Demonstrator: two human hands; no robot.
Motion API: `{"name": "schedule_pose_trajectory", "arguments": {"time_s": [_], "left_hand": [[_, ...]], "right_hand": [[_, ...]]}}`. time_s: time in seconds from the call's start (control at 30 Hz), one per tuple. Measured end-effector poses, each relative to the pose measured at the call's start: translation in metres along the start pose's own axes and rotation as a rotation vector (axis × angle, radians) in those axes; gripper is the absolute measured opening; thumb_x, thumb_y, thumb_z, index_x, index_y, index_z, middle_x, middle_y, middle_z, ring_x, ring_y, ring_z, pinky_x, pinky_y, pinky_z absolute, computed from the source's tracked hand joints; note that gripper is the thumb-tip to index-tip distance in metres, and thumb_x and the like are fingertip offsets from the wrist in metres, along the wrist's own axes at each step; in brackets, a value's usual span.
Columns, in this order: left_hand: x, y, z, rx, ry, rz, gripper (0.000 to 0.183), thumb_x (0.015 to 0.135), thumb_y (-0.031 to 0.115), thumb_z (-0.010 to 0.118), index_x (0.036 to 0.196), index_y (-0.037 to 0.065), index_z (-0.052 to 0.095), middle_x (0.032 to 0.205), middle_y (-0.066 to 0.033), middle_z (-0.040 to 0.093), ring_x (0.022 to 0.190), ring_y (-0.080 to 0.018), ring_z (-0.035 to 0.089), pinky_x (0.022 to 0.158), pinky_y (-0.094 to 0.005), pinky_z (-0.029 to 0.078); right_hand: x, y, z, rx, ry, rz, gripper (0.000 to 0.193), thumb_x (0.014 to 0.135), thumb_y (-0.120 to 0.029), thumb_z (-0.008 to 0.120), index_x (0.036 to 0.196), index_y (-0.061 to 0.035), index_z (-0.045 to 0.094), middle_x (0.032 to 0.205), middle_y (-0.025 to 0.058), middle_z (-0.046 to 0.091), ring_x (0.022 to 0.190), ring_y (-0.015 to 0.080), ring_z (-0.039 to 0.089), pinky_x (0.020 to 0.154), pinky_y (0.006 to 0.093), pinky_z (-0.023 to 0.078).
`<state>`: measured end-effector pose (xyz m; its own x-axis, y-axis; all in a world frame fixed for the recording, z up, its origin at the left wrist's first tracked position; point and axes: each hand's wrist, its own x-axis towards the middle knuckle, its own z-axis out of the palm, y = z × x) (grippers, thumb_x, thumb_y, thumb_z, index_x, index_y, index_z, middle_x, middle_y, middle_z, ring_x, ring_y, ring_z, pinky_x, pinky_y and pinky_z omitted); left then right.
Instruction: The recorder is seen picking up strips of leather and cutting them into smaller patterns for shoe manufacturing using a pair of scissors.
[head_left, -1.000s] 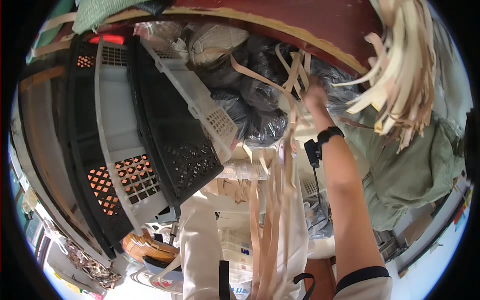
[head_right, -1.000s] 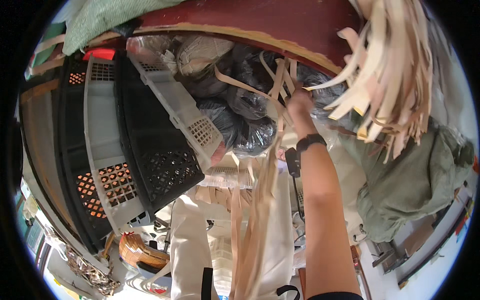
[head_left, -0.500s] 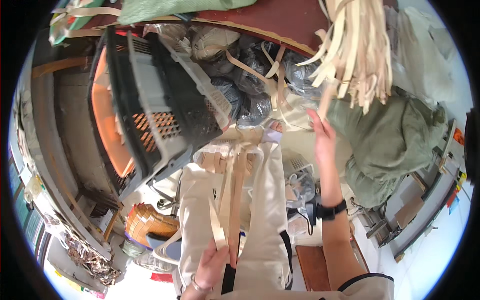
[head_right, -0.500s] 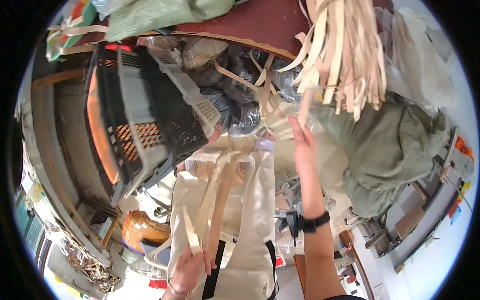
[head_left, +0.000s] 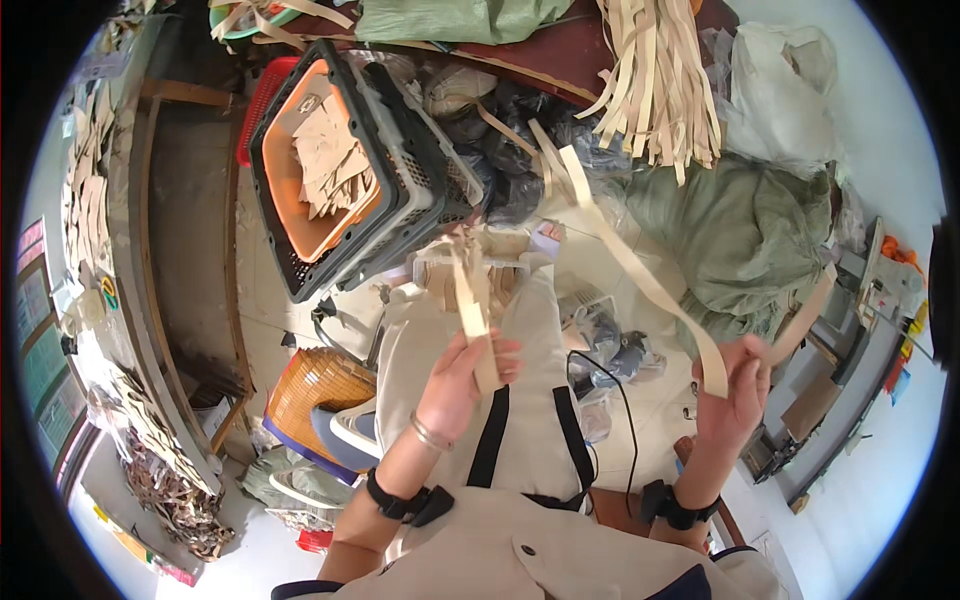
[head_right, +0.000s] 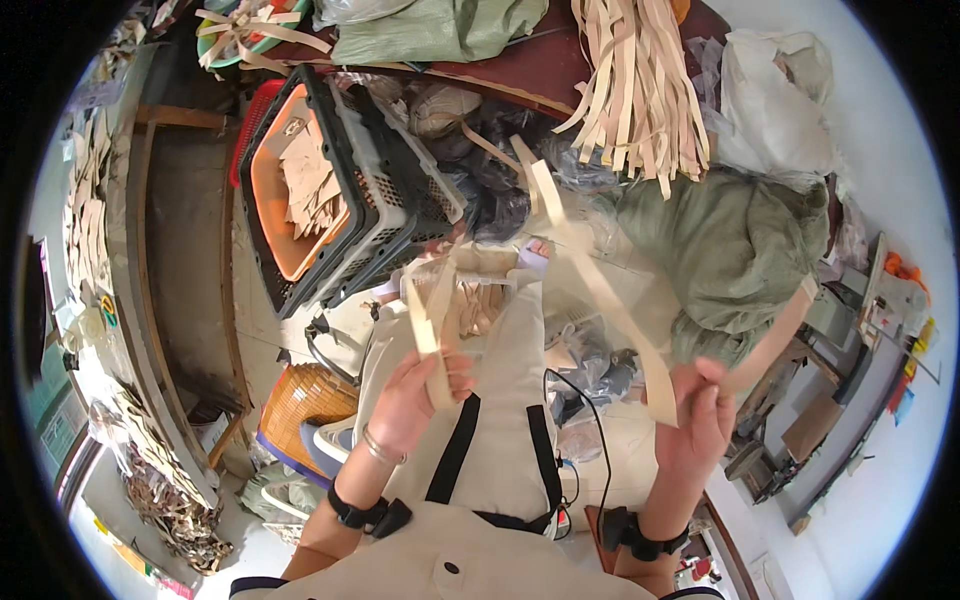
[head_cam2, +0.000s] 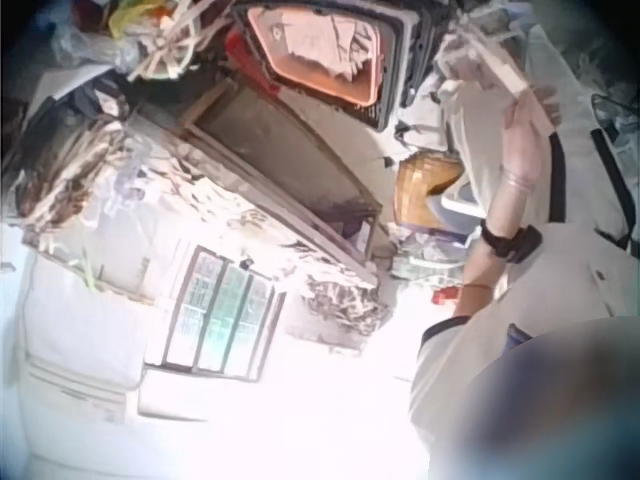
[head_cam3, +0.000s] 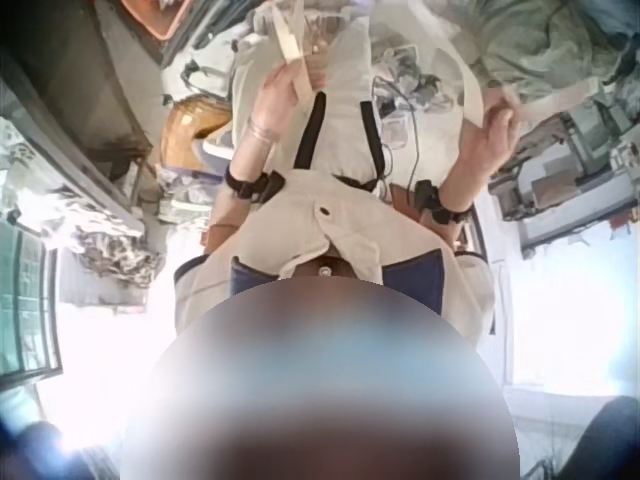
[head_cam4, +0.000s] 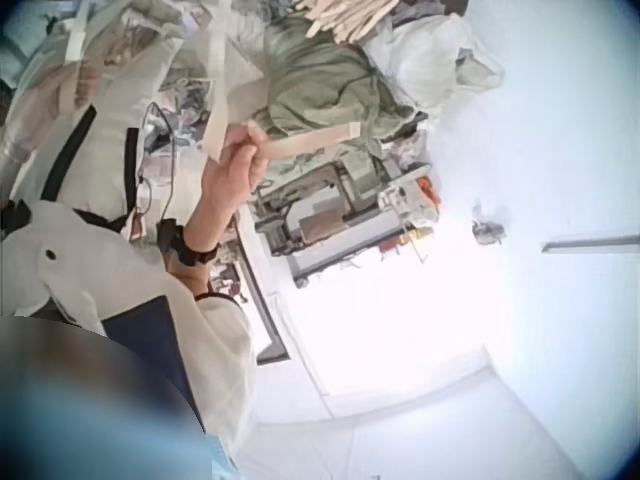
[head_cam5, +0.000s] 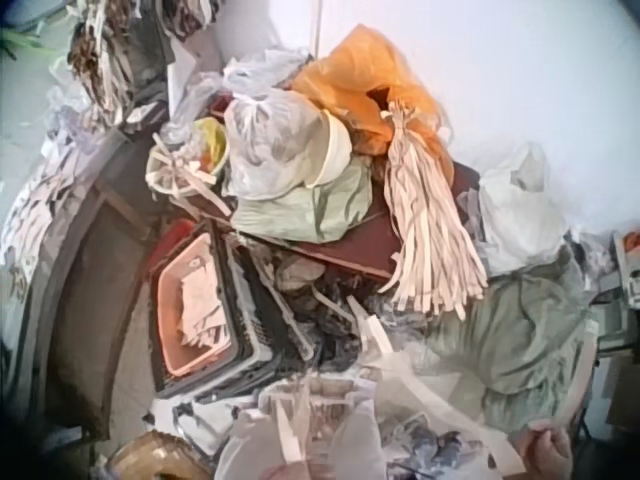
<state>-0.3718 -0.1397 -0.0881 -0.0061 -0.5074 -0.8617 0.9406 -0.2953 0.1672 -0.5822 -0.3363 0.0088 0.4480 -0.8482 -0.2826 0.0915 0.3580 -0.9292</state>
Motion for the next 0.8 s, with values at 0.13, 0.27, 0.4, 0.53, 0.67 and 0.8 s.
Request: {"name": "schedule_pose_trajectory", "arguments": {"time_s": [0.13, 0.27, 0.4, 0.53, 0.67, 0.8], "left_hand": [[0.032, -0.027, -0.01, -0.203, -0.171, -0.063, 0.03, 0.098, 0.019, 0.04, 0.123, 0.002, 0.041, 0.122, -0.0211, 0.053, 0.106, -0.0283, 0.057, 0.087, -0.0395, 0.05], [0.081, -0.056, 0.004, -0.564, -0.324, -0.339, 0.027, 0.1, 0.019, 0.038, 0.123, 0.008, 0.043, 0.125, -0.0191, 0.05, 0.113, -0.031, 0.052, 0.094, -0.0424, 0.046], [0.1, -0.053, 0.041, -0.824, -0.602, -0.17, 0.022, 0.1, 0.019, 0.037, 0.116, 0.01, 0.048, 0.12, -0.0139, 0.053, 0.107, -0.028, 0.055, 0.096, -0.0421, 0.045], [0.073, -0.012, 0.087, -0.748, -0.559, -0.129, 0.025, 0.101, 0.021, 0.034, 0.119, 0.01, 0.048, 0.123, -0.0089, 0.053, 0.104, -0.0221, 0.055, 0.092, -0.0392, 0.047], [0.035, 0.014, 0.123, -0.557, -0.774, 0.034, 0.026, 0.101, 0.019, 0.034, 0.122, 0.01, 0.046, 0.138, -0.0119, 0.041, 0.118, -0.0268, 0.05, 0.09, -0.0373, 0.047], [0.002, 0.023, 0.154, -0.261, -0.784, 0.174, 0.026, 0.1, 0.02, 0.035, 0.12, 0.008, 0.046, 0.138, -0.0142, 0.041, 0.121, -0.0304, 0.048, 0.089, -0.036, 0.046]], "right_hand": [[-0.043, -0.043, 0.008, 0.102, -0.038, -0.108, 0.029, 0.099, -0.024, 0.041, 0.12, -0.0065, 0.05, 0.073, 0.007, 0.05, 0.064, 0.0188, 0.051, 0.046, 0.0352, 0.048], [-0.093, -0.087, 0.009, 0.257, 0.03, -0.261, 0.017, 0.1, -0.02, 0.035, 0.103, -0.007, 0.045, 0.066, 0.0095, 0.048, 0.043, 0.0193, 0.047, 0.029, 0.0326, 0.045], [-0.135, -0.12, -0.009, 0.186, -0.163, -0.101, 0.017, 0.098, -0.011, 0.031, 0.102, -0.0016, 0.045, 0.06, 0.0077, 0.047, 0.035, 0.0154, 0.045, 0.029, 0.0257, 0.042], [-0.196, -0.111, -0.082, -0.049, 0.262, 0.124, 0.02, 0.096, -0.012, 0.044, 0.108, 0.0009, 0.051, 0.06, 0.0098, 0.051, 0.044, 0.017, 0.054, 0.037, 0.0268, 0.048], [-0.249, -0.091, -0.112, -0.138, 0.398, 0.48, 0.014, 0.093, -0.003, 0.046, 0.095, 0.005, 0.058, 0.078, 0.0117, 0.06, 0.057, 0.0243, 0.062, 0.051, 0.0357, 0.054], [-0.271, -0.046, -0.142, -0.156, 0.357, 0.788, 0.014, 0.087, -0.005, 0.058, 0.099, 0.0029, 0.058, 0.083, 0.0115, 0.062, 0.069, 0.0252, 0.066, 0.061, 0.0361, 0.056]]}}
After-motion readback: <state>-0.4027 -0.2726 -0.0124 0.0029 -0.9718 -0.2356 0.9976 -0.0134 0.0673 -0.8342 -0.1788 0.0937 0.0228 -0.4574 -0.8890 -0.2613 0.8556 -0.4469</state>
